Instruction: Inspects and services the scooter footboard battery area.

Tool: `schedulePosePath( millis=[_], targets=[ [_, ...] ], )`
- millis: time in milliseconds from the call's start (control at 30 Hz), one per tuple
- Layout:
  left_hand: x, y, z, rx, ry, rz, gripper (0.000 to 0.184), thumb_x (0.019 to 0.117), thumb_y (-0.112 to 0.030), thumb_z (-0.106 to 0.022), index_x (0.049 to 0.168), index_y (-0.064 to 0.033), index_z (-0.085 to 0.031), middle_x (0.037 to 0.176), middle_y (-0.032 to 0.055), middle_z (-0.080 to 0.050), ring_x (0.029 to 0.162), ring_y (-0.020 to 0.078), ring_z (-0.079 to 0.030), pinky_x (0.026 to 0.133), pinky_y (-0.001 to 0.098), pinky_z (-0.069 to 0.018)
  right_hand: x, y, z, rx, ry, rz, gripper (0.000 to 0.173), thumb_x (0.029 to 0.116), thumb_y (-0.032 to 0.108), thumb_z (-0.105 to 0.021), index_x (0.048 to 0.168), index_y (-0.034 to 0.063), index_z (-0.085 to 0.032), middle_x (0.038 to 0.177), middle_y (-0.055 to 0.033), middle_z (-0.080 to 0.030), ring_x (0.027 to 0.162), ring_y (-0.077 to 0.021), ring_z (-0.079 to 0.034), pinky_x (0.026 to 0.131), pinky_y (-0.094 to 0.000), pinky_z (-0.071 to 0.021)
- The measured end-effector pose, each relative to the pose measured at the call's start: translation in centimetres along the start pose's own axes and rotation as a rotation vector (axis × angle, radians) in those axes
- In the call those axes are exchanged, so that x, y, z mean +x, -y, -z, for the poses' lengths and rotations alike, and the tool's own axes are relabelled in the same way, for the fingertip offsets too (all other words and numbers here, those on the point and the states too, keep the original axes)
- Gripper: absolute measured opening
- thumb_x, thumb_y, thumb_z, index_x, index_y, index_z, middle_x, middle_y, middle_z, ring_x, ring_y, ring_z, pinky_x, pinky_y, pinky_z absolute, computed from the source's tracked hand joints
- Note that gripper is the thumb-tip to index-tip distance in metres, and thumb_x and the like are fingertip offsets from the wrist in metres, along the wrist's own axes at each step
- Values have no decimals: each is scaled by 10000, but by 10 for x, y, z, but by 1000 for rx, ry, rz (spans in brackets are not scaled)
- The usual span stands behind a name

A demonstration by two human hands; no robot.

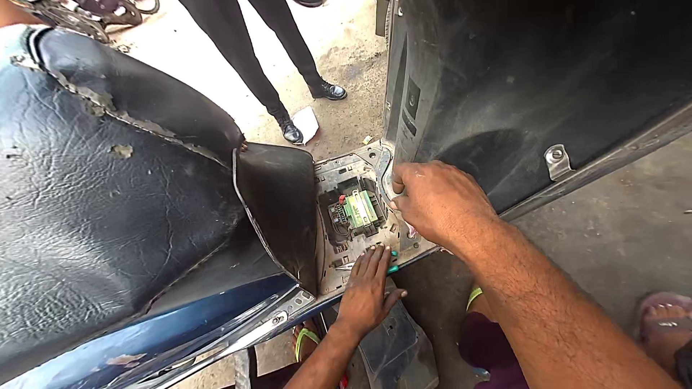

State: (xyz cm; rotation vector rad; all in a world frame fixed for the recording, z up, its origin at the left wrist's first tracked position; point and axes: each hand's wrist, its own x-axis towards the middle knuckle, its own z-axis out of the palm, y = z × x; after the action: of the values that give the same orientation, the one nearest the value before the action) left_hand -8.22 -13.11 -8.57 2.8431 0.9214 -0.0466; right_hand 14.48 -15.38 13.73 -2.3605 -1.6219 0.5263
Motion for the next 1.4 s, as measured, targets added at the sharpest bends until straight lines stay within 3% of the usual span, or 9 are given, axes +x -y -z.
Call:
schedulePosePath(
  millis=[100, 300, 400, 533, 600, 733, 867, 1100, 1400],
  targets=[
    [-2, 9, -19, 107, -160, -57, 458, 1074, -344, -477, 1508, -203, -517, 1566, 15, -491, 1488, 183, -401, 1235, 431, -339, -2, -2, 0, -10, 9, -20, 161, 930, 339, -716, 1037, 219, -701, 931, -35, -708, 902, -252, -700, 712, -482, -561],
    [-3, 7, -19, 198, -227, -139, 355, 1001, -195, -559, 1350, -185, -624, 1111, 60, -658, 1041, 252, -632, 904, 409, -527, -5, 0, 2, -8, 38, -29, 173, 936, 352, -703, 1057, 229, -693, 950, -23, -710, 924, -236, -700, 733, -476, -561],
    [10, -5, 11, 96, -278, -45, 246, 1015, -321, -532, 1135, -178, -693, 1031, 47, -659, 975, 255, -644, 813, 433, -543, -5, 1, 4, -1, 35, -25, 175, 937, 355, -696, 1053, 225, -694, 937, -26, -709, 915, -237, -701, 725, -474, -561],
    [58, -1, 82, -299, -400, 393, 459, 1036, -492, -512, 997, -78, -706, 891, 101, -674, 834, 300, -678, 724, 557, -572, -7, 2, 4, 21, 33, -7, 153, 942, 354, -691, 1018, 222, -699, 928, -30, -710, 908, -247, -700, 717, -483, -556],
    [88, 19, 99, -693, -501, 569, 439, 1020, -477, -584, 991, -60, -718, 806, 91, -686, 711, 251, -650, 654, 508, -543, -8, 3, 3, 36, 37, 4, 155, 937, 360, -697, 1016, 226, -700, 929, -27, -710, 907, -242, -699, 724, -483, -559],
    [130, 56, 111, -1196, -777, 561, 258, 1008, -180, -657, 1194, -10, -598, 926, 76, -727, 788, 142, -691, 743, 325, -586, -9, 4, 4, 65, 38, 19, 185, 952, 369, -686, 1056, 217, -708, 959, -39, -713, 947, -251, -697, 752, -495, -557],
    [155, 84, 103, -1038, -908, 547, 235, 940, -118, -716, 1149, -28, -657, 955, 84, -695, 828, 151, -684, 775, 344, -590, -10, 4, 4, 73, 8, 44, 145, 956, 336, -671, 989, 200, -705, 918, -38, -704, 906, -251, -694, 716, -495, -544],
    [162, 107, 81, -825, -831, 471, 167, 1032, -91, -554, 1179, -50, -622, 1030, 70, -698, 734, 119, -682, 669, 305, -599, -12, 5, 8, 78, 5, 47, 132, 956, 321, -663, 976, 192, -684, 937, -39, -694, 926, -243, -684, 711, -476, -530],
    [131, 91, 116, -491, -577, 586, 335, 1089, -173, -454, 1415, -118, -507, 1083, 88, -727, 773, 187, -736, 724, 421, -630, -13, 4, 7, 57, 24, 49, 149, 965, 335, -661, 957, 186, -667, 928, -41, -683, 923, -243, -679, 708, -473, -525]
  ],
)
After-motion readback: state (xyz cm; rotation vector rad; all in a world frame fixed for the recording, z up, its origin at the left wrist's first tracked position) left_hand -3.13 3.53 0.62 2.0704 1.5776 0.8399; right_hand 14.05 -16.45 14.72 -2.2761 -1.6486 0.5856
